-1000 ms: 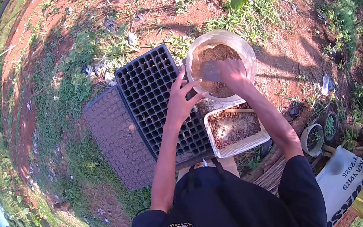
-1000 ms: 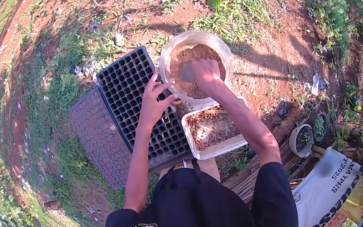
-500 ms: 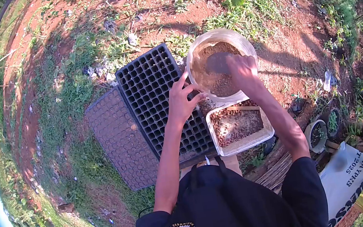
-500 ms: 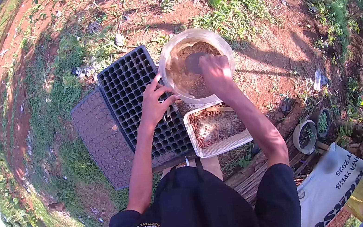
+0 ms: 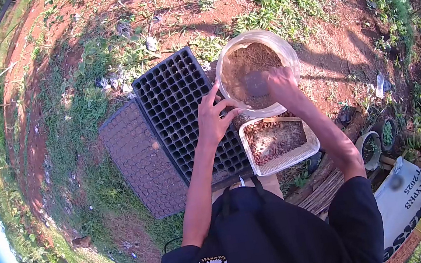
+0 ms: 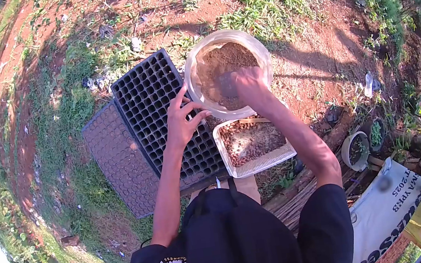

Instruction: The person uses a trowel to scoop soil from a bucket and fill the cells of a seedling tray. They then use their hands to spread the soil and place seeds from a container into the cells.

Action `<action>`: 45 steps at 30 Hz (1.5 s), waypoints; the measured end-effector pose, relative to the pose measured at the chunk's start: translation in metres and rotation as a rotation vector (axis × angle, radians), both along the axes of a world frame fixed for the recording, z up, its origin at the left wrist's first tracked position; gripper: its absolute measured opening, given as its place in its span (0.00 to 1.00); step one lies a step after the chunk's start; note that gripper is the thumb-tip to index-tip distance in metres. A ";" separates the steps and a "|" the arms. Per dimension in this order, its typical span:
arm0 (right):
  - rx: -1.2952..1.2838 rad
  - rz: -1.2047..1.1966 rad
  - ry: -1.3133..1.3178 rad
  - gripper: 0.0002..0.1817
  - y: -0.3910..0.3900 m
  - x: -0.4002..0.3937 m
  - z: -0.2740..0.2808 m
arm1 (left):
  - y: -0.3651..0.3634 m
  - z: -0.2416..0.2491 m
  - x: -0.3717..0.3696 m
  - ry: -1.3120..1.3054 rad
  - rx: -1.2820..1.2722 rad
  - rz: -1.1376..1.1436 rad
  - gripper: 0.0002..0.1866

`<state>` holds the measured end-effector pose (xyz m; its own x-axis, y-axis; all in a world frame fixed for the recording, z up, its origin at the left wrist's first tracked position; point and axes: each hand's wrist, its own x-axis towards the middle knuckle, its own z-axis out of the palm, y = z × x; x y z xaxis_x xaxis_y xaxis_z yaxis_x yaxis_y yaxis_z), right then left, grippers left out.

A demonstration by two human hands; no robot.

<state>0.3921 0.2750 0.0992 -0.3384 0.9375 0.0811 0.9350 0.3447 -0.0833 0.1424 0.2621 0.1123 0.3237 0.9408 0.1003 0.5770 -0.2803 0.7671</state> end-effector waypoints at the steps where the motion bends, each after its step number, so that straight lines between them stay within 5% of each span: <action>1: 0.000 -0.002 0.002 0.12 0.000 0.003 -0.007 | -0.001 0.000 0.000 0.002 -0.006 0.003 0.16; 6: -0.325 -0.120 0.133 0.17 0.003 0.012 -0.014 | 0.000 -0.005 0.000 0.025 0.020 0.017 0.15; 13: -0.165 -0.138 0.155 0.23 0.005 0.012 -0.017 | 0.000 -0.007 0.001 0.017 -0.010 0.025 0.15; 15: -0.372 -0.234 0.362 0.21 0.011 0.013 -0.005 | 0.000 -0.005 0.001 0.011 -0.014 0.027 0.15; 20: -0.298 -0.243 0.364 0.19 0.011 0.015 0.003 | 0.002 -0.006 0.001 -0.040 -0.076 0.034 0.16; 26: -0.235 -0.260 0.571 0.15 0.015 0.029 0.016 | -0.022 0.007 -0.001 0.055 0.225 0.072 0.23; 29: -0.309 -0.321 0.584 0.14 0.015 0.031 0.056 | -0.047 0.015 -0.018 -0.204 0.105 0.247 0.21; 38: -0.402 -0.418 0.521 0.15 -0.029 0.028 0.155 | -0.137 -0.017 -0.108 -0.390 -0.168 0.558 0.17; 39: -0.248 -0.207 0.535 0.13 -0.036 0.034 0.139 | -0.147 -0.022 -0.114 -0.459 -0.197 0.574 0.16; 45: -0.392 -0.316 0.531 0.18 -0.109 -0.004 0.131 | -0.194 -0.036 -0.127 -0.456 -0.320 0.588 0.16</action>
